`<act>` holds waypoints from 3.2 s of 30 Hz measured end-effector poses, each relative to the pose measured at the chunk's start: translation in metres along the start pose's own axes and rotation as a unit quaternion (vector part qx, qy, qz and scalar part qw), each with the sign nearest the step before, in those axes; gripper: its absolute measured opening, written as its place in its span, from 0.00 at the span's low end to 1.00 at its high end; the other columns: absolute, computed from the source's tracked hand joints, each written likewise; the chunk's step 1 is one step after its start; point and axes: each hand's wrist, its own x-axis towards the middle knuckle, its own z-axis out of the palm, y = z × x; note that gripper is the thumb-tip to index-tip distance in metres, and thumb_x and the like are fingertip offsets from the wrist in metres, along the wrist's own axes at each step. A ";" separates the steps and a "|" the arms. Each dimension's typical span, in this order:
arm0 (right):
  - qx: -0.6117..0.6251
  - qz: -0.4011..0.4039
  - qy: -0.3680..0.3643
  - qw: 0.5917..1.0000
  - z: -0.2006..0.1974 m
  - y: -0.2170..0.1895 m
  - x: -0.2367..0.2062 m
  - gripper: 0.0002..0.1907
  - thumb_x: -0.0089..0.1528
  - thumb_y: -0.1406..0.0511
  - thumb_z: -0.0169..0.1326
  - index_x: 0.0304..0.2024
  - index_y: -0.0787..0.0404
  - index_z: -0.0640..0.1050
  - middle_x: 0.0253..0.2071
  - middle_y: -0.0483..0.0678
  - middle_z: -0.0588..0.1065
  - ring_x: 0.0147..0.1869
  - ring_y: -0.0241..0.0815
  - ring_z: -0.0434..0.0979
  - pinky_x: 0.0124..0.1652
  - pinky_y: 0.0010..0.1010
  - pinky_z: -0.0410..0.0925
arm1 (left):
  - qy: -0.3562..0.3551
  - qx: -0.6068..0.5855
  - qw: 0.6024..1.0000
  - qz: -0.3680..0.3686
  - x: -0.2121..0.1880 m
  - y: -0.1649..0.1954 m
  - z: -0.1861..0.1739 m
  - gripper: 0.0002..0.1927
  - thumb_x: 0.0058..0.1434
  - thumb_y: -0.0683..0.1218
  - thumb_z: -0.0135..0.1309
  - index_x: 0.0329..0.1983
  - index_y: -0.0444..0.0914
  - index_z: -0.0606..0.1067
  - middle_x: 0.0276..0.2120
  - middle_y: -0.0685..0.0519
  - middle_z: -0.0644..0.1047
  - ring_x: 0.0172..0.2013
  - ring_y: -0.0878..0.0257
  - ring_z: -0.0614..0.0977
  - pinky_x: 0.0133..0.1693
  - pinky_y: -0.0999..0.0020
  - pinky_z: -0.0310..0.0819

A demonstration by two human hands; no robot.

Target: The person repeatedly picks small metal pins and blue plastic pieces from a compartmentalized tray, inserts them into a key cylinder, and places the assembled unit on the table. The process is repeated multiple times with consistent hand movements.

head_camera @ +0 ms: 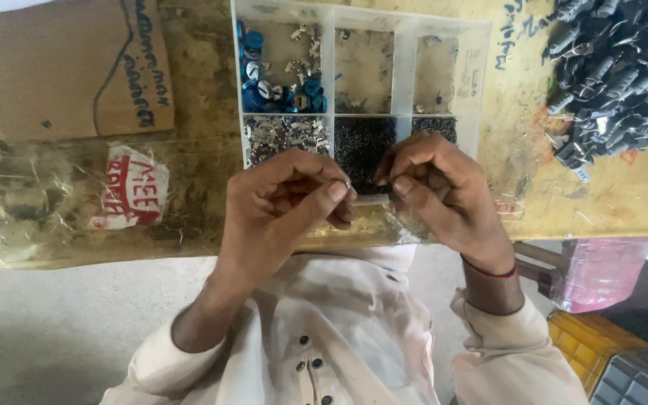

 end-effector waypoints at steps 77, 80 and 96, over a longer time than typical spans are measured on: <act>-0.040 -0.074 0.237 0.968 0.068 0.002 -0.030 0.08 0.72 0.68 0.56 0.46 0.69 0.74 0.45 0.47 0.71 0.41 0.27 0.69 0.40 0.16 0.66 | 0.007 -0.088 0.995 0.038 -0.013 -0.010 0.029 0.08 0.72 0.36 0.54 0.52 0.27 0.75 0.40 0.45 0.82 0.41 0.60 0.87 0.46 0.65 0.91; -0.051 -0.082 0.264 0.960 0.075 0.006 -0.030 0.08 0.73 0.67 0.56 0.45 0.68 0.74 0.45 0.47 0.71 0.41 0.27 0.69 0.40 0.16 0.65 | 0.023 -0.079 0.996 0.034 -0.014 -0.012 0.030 0.08 0.71 0.34 0.55 0.51 0.26 0.76 0.39 0.44 0.82 0.41 0.60 0.87 0.45 0.66 0.89; -0.128 -0.183 0.278 0.934 0.070 0.013 -0.020 0.13 0.65 0.64 0.63 0.45 0.63 0.74 0.45 0.49 0.74 0.37 0.31 0.75 0.34 0.16 0.70 | -0.018 -0.076 0.997 0.007 -0.014 -0.006 0.022 0.06 0.69 0.35 0.56 0.48 0.28 0.77 0.46 0.47 0.79 0.41 0.64 0.85 0.42 0.71 0.88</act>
